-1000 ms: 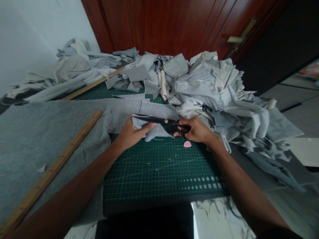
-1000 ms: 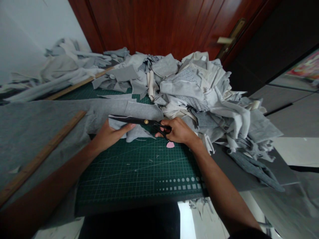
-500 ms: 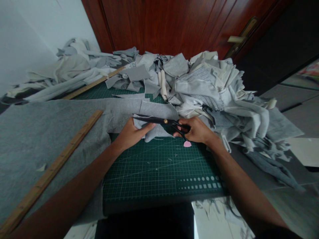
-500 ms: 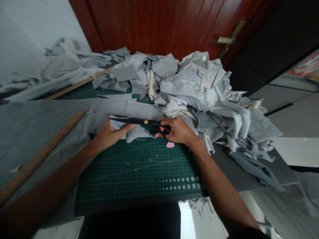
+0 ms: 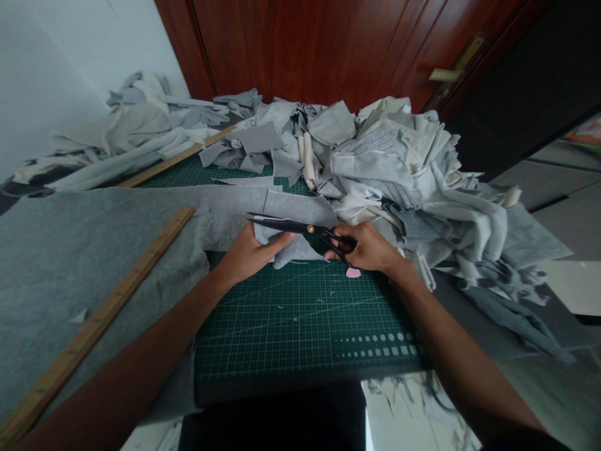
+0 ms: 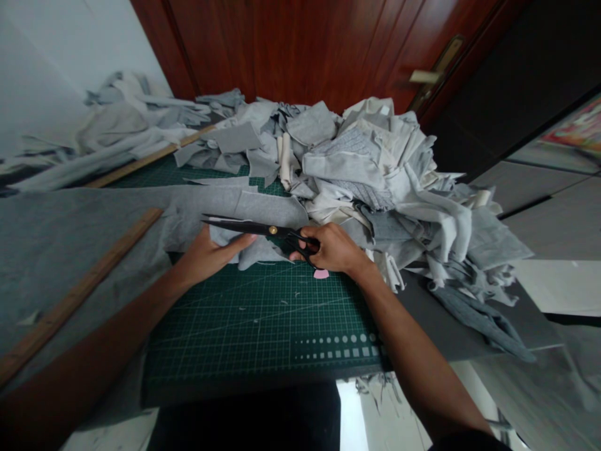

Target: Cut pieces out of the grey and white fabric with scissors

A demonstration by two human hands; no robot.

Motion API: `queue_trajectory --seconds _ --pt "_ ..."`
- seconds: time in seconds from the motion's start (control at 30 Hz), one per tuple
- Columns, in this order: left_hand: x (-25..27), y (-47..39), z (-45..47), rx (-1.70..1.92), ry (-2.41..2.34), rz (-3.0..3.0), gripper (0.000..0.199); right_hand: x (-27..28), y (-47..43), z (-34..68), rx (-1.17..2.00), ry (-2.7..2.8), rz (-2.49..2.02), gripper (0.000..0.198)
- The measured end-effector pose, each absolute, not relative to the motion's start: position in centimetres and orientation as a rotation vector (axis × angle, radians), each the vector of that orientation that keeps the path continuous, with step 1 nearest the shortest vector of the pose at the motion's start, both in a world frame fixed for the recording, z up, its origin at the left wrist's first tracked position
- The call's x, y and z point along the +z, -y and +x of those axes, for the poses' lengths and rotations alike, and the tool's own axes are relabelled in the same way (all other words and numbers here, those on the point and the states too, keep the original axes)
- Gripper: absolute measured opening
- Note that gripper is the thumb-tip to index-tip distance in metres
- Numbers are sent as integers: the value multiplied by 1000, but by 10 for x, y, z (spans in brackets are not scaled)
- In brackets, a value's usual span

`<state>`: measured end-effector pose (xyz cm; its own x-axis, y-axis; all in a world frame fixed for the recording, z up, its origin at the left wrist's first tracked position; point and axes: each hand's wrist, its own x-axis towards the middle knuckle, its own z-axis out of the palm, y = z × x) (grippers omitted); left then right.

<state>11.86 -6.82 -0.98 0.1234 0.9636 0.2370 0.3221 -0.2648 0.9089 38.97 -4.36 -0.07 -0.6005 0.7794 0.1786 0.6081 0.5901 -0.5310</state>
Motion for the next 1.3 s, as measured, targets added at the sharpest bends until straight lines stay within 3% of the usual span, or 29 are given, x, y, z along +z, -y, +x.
queue_trajectory --seconds 0.63,0.87,1.1,1.3 --pt "-4 68 119 1014 -1203 1640 22 -2 42 388 528 2356 -1105 47" --pt "-6 64 114 1025 -1221 1556 35 -2 38 388 442 2105 -1272 47" --pt "-15 60 112 1163 -1123 1291 41 -11 31 390 279 2017 -1378 32" --pt "-7 58 114 1085 -1284 1063 46 -18 24 389 359 1980 -1451 23"
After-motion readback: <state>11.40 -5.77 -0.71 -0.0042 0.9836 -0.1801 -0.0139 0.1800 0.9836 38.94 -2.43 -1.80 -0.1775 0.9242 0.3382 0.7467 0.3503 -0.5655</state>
